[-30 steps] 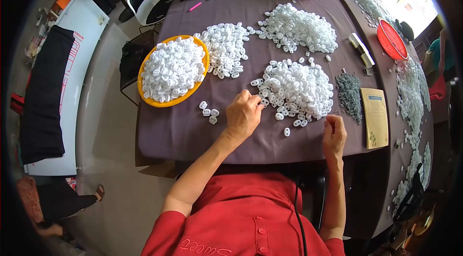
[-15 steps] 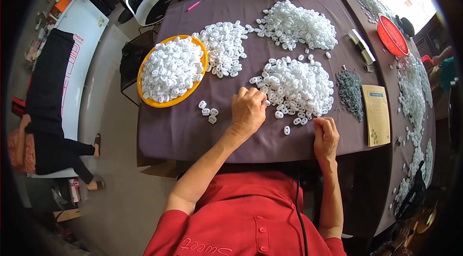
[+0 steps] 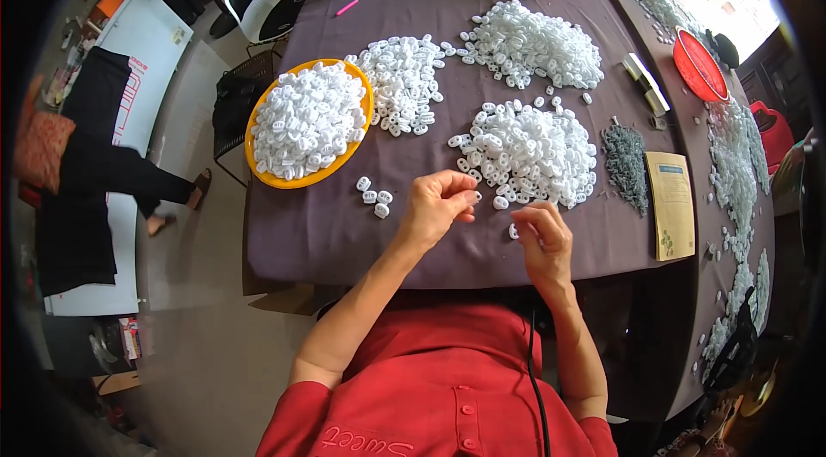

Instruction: The person sorts plastic pieces on a table, puts on eyeglasses, and assembles plastic cord lock components by hand.

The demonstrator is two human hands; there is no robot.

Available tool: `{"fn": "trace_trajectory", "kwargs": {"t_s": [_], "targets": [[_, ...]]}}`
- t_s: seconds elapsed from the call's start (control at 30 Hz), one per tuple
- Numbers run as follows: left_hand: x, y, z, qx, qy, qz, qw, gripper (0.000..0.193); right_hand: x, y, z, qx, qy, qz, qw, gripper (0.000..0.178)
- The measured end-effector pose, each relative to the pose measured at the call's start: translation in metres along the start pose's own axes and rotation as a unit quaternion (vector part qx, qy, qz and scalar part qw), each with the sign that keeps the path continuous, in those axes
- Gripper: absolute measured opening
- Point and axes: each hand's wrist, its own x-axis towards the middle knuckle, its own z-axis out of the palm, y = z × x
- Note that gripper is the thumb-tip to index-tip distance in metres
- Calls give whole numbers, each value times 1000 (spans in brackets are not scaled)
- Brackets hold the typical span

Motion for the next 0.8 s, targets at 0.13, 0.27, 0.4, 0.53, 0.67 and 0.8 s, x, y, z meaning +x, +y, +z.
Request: {"fn": "trace_trajectory", "kwargs": {"t_s": [0.13,0.27,0.4,0.53,0.67,0.8], "targets": [[-19,2,5,-174,-41,-83,980,12,2,-4,27,138,-5,57,989,11],[-31,0,10,-231,-35,-69,970,11,-3,-7,43,207,21,95,974,8],[-38,2,10,-219,-48,-75,972,11,-5,-6,42,170,12,78,982,9],[-44,5,10,-185,-57,-80,978,10,-6,-12,37,199,-10,79,977,10],[-47,0,8,-183,-69,-72,978,9,-9,-14,34,211,-9,68,975,11],[-50,2,5,-219,-79,-90,968,7,-12,-16,34,229,-10,71,971,11]]}}
